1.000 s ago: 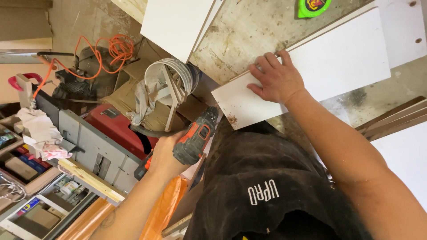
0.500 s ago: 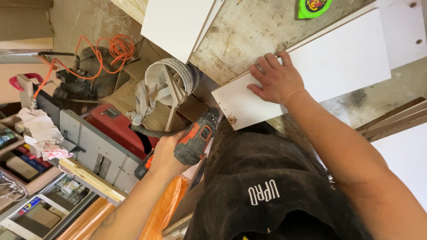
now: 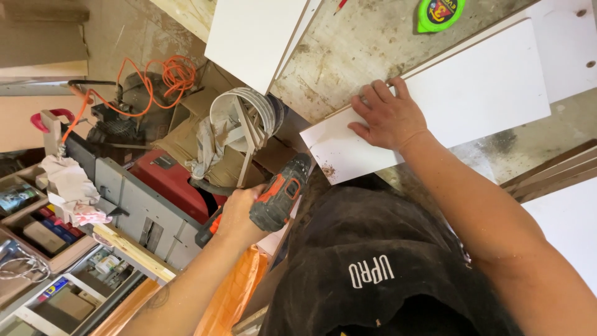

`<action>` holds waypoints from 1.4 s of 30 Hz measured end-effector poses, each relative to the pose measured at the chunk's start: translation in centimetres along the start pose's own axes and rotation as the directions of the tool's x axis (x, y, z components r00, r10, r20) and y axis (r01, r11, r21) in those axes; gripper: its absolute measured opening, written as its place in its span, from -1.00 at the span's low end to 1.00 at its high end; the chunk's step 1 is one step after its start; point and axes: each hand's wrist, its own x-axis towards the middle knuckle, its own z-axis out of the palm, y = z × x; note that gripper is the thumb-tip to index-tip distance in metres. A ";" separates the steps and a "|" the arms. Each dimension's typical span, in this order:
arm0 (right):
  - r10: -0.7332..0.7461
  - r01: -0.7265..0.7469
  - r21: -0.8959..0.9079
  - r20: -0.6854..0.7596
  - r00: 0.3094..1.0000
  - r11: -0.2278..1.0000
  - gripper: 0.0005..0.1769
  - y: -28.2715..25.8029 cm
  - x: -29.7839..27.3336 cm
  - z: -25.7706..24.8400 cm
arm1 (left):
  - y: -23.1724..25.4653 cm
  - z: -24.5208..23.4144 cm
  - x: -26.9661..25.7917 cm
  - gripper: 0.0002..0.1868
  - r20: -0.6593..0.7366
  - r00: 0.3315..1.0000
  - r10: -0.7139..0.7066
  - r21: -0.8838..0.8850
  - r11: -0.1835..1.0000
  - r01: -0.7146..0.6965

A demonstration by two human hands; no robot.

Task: Measuring, marking, and drilling holes in wooden boards for assembly.

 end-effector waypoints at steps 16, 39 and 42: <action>0.009 -0.006 -0.019 0.150 0.989 1.000 -0.39 -0.4 0.2 -0.9 | -0.4 -0.1 -0.2 -0.55 0.008 1.000 -0.007 -0.074 0.997 0.007; -0.007 -0.007 0.041 0.342 0.940 0.999 -0.36 0.2 0.7 -2.8 | -0.7 1.0 2.1 -0.60 -0.030 0.996 0.087 -0.067 0.994 -0.089; -0.008 -0.010 0.050 0.334 0.942 0.999 -0.36 0.2 0.8 -2.4 | -0.2 0.9 2.0 -0.60 -0.030 0.997 0.068 -0.053 0.996 -0.069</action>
